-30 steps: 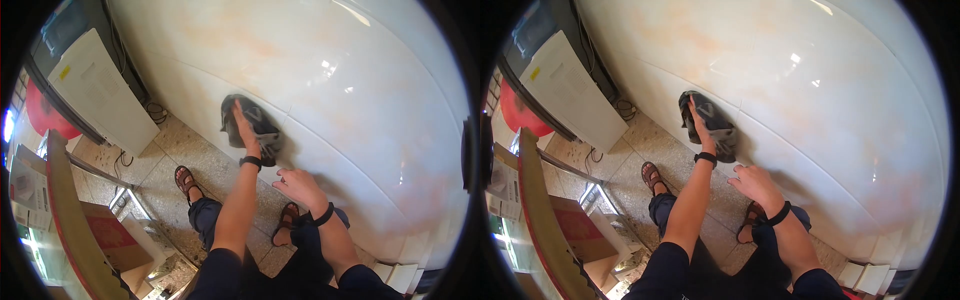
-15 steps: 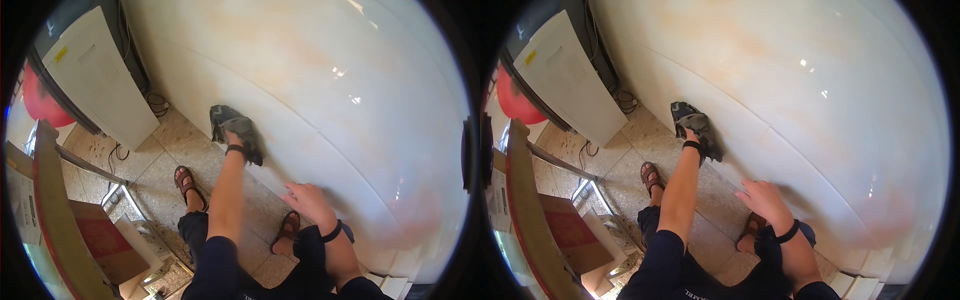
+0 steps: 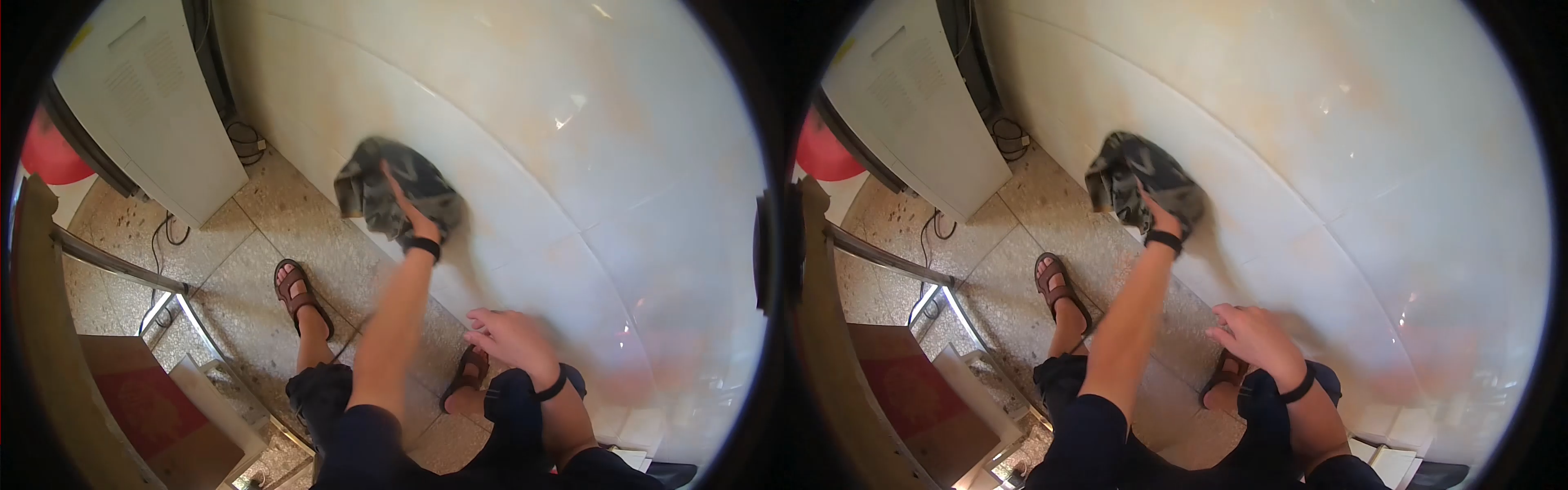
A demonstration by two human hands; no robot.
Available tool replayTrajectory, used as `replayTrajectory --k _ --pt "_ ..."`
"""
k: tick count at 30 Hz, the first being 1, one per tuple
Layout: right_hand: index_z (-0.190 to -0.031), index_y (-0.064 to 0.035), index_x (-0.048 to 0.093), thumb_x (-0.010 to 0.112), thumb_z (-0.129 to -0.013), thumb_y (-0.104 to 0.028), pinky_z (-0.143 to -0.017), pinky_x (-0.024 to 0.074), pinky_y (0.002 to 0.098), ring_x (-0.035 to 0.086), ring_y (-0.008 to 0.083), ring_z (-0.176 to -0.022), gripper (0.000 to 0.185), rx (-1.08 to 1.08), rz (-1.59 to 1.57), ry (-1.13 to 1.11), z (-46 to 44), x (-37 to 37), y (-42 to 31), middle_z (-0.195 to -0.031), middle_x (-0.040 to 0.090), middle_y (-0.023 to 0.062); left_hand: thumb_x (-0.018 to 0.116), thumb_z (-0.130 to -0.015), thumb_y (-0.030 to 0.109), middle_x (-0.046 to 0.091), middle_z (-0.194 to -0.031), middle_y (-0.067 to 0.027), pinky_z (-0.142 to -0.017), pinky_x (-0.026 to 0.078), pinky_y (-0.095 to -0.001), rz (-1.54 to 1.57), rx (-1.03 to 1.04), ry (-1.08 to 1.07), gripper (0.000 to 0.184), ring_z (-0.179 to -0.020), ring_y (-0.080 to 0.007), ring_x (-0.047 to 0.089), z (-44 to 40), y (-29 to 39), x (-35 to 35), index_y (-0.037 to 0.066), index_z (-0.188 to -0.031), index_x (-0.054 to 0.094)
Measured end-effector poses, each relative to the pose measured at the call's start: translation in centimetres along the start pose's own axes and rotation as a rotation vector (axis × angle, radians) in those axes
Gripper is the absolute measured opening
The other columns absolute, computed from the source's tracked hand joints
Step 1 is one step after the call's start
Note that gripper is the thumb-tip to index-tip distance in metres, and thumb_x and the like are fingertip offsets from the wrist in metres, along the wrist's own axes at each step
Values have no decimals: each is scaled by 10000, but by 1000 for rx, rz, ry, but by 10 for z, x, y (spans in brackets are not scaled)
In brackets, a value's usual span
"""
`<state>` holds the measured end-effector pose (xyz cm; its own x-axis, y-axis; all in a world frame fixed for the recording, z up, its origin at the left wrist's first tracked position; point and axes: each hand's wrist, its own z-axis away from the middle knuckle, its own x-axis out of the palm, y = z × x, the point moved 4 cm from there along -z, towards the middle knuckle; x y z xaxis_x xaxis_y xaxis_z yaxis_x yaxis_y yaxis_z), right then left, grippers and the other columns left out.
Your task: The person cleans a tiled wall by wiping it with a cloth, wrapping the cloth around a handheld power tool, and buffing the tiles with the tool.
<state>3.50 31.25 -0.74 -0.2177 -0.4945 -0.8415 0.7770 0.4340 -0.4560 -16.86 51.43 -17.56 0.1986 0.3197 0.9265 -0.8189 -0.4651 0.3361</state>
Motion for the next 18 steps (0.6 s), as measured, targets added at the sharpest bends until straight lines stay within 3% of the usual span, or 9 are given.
replayTrajectory --k 4,5,8,12,15,18 --pt "-1151 -37 664 709 -943 -332 -781 546 510 703 420 -911 364 44 191 -66 -19 4 2 -933 735 214 343 -1134 400 216 -1732 -23 -1287 151 -329 -128 96 -23 651 -1573 -186 226 90 -40 26 62 -1673 203" --pt "-1147 -36 667 708 -945 -332 -789 549 505 703 420 -912 361 60 193 -70 -20 4 -4 -934 735 213 304 -1147 281 187 -1740 -27 -1295 114 -314 -205 127 -91 598 -1588 -166 185 87 -45 21 19 -1667 170" --pt "-1178 -38 668 701 -957 -334 -801 568 477 722 401 -919 370 42 145 -56 -12 6 -21 -980 753 191 295 -1144 315 202 -1734 -34 -1298 105 -335 -315 196 -154 606 -1589 -186 181 61 -17 27 34 -1668 174" --pt "-1227 -43 663 705 -964 -325 -814 587 445 744 375 -922 388 31 53 -63 11 14 -11 -1048 769 174 301 -1142 321 217 -1725 -36 -1295 114 -338 -177 2 -95 602 -1581 -189 193 -9 -9 -14 38 -1661 189" --pt "-1243 -44 659 710 -963 -317 -820 594 432 751 369 -931 394 47 280 -115 23 1 -12 -1052 767 178 306 -1140 326 228 -1718 -38 -1293 121 -341 -171 -4 24 598 -1576 -192 202 -1 -17 -36 42 -1656 200" --pt "-1248 -48 651 714 -957 -323 -831 585 446 737 385 -963 405 70 91 -103 22 -7 -10 -1058 759 192 311 -1138 330 239 -1711 -39 -1291 128 -344 -201 32 52 595 -1570 -194 211 47 -35 -29 46 -1651 211"
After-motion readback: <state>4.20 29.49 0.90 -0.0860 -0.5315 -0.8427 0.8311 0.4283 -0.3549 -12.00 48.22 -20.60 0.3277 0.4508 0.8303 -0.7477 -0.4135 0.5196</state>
